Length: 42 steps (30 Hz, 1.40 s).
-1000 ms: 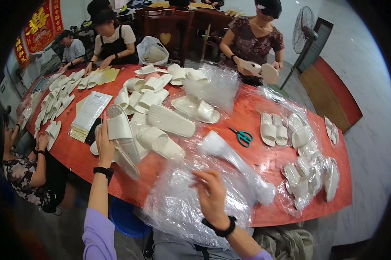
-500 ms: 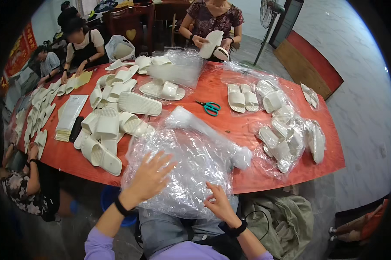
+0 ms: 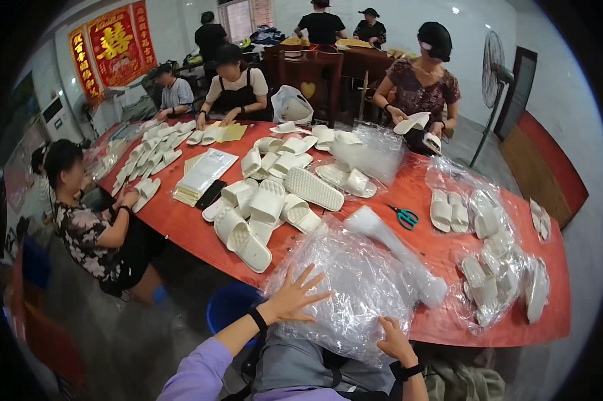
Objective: Packaging white foam slippers into plastic bags.
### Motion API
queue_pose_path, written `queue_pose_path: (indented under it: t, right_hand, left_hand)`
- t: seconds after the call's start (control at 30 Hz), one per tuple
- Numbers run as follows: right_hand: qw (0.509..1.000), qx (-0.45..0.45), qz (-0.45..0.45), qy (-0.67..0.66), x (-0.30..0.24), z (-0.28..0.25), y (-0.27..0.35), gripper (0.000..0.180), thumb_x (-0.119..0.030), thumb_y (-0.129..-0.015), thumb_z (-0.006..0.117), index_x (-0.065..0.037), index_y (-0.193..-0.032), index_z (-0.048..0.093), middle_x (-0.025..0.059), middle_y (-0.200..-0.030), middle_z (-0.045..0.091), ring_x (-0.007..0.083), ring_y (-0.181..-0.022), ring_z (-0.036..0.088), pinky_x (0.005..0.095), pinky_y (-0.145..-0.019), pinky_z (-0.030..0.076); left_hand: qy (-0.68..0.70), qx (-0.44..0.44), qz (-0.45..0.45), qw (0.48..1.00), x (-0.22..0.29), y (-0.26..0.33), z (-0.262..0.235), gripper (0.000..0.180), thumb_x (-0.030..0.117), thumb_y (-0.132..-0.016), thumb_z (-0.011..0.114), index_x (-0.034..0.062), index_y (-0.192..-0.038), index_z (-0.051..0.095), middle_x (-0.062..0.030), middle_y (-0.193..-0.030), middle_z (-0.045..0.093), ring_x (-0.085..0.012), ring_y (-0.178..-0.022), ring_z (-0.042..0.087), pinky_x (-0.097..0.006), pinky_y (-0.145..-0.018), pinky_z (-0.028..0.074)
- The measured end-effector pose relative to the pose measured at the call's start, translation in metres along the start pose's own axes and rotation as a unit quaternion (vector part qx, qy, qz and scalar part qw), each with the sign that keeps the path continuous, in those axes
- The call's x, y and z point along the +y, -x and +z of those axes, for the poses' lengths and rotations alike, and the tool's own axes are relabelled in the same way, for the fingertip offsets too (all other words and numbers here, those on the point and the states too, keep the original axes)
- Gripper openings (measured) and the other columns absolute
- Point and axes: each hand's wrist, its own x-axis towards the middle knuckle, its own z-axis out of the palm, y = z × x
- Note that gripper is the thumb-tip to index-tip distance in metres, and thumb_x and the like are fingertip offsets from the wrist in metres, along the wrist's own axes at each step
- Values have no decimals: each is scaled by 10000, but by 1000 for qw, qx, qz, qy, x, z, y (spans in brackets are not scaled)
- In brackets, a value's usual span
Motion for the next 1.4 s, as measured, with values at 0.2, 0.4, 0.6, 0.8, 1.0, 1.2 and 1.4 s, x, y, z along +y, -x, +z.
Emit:
queue_pose_path:
  t: [0.2, 0.4, 0.6, 0.8, 1.0, 1.2, 1.4]
  right_hand:
    - [960, 30, 104, 260, -57, -51, -4, 690, -138, -666, 758, -92, -1313, 521, 282, -1310, 413, 416, -1140, 476, 475, -961, 419]
    - [968, 103, -110, 200, -124, -50, -66, 722, -403, -762, 753, -234, -1401, 463, 194, -1494, 305, 450, -1361, 272, 582, -1081, 269]
    - [970, -38, -44, 235, -48, 31, -79, 921, -723, -669, 651, -392, -1461, 316, 141, -1578, 137, 435, -1438, 93, 776, -1006, 148]
    - [965, 5, -65, 254, -53, 39, -82, 916, -677, -654, 699, -341, -1441, 373, 151, -1553, 221, 404, -1431, 159, 741, -992, 231]
    - [994, 59, -82, 37, -18, 18, -72, 589, -409, -817, 699, -115, -1305, 551, 179, -1472, 372, 357, -1355, 361, 543, -1069, 317]
    - [781, 591, 162, -118, 68, -111, 2, 241, -56, -856, 506, -23, -1062, 628, 183, -1046, 623, 314, -1011, 581, 389, -896, 449]
    - [796, 459, 267, 291, 178, -161, 58, 647, -4, -691, 612, -104, -1322, 512, 199, -1364, 412, 392, -1236, 403, 463, -1021, 363]
  left_hand:
    - [-45, -60, -69, 995, -22, 24, 32, 744, 666, -713, 622, 221, -1307, 571, -161, -1325, 535, -437, -1409, 202, -714, -1089, -1]
    - [-20, -46, -69, 996, -19, 24, 33, 735, 641, -693, 662, 202, -1277, 584, -165, -1306, 529, -440, -1394, 229, -725, -1083, 25]
    - [-46, -57, -89, 993, 1, 14, -1, 714, 655, -721, 636, 144, -1220, 617, -197, -1253, 534, -389, -1383, 274, -705, -1091, 47]
    - [-4, -52, -45, 998, 55, -59, 10, 423, 281, -797, 676, 24, -1126, 612, -189, -1240, 541, -341, -1170, 458, -500, -973, 358]
    - [124, 6, -129, 984, 36, -67, 95, 561, 187, -774, 664, 69, -1296, 497, -151, -1351, 448, -373, -1166, 437, -488, -961, 391]
    - [139, -8, -134, 981, 37, -62, 93, 622, 239, -778, 681, 63, -1337, 473, -149, -1428, 394, -371, -1173, 407, -492, -978, 350]
    - [140, -11, -128, 982, 38, -68, 90, 635, 241, -780, 681, 49, -1346, 466, -155, -1453, 372, -369, -1167, 406, -488, -992, 332]
